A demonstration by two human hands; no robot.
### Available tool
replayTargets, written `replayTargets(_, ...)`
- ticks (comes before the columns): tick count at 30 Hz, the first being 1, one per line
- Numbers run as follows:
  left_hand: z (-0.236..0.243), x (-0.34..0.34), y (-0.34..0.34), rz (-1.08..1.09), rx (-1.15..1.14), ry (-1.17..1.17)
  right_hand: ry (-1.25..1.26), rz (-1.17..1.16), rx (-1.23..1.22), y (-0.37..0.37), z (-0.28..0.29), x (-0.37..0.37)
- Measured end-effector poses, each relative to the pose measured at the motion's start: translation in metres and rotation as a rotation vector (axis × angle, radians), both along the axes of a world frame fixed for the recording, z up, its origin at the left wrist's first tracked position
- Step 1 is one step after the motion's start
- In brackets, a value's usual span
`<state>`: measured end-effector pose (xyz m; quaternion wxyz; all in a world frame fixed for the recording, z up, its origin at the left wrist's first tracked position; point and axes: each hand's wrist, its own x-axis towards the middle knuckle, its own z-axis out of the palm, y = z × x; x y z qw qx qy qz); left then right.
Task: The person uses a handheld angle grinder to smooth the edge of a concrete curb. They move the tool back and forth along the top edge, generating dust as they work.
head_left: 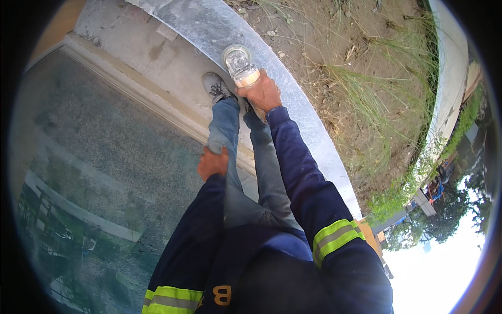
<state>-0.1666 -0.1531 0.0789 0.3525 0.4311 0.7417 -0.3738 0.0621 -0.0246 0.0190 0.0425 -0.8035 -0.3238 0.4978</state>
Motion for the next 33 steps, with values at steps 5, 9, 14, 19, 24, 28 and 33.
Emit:
replayTargets(5,0.001,0.002,0.005,-0.006,-0.009,0.028,-0.060,0.009,-0.031,-0.040,0.002,0.016)
replayTargets(9,0.002,0.002,0.005,0.020,-0.037,0.000,-0.102,-0.179,0.062,-0.037,-0.010,0.046)
replayTargets(14,0.000,-0.001,0.001,0.038,-0.023,-0.002,-0.055,-0.084,0.101,0.011,-0.011,0.043)
replayTargets(19,-0.003,-0.002,-0.002,0.023,-0.005,-0.010,-0.037,-0.005,0.067,0.023,-0.006,0.002)
replayTargets(24,-0.001,-0.002,-0.001,0.031,0.002,-0.002,-0.057,0.020,-0.031,-0.013,0.001,0.004)
replayTargets(28,-0.003,-0.002,-0.004,0.033,0.014,-0.019,-0.117,-0.075,0.053,-0.033,-0.009,0.037)
replayTargets(33,-0.003,-0.006,-0.007,0.052,-0.009,-0.017,-0.108,-0.059,0.110,0.008,-0.012,0.032)
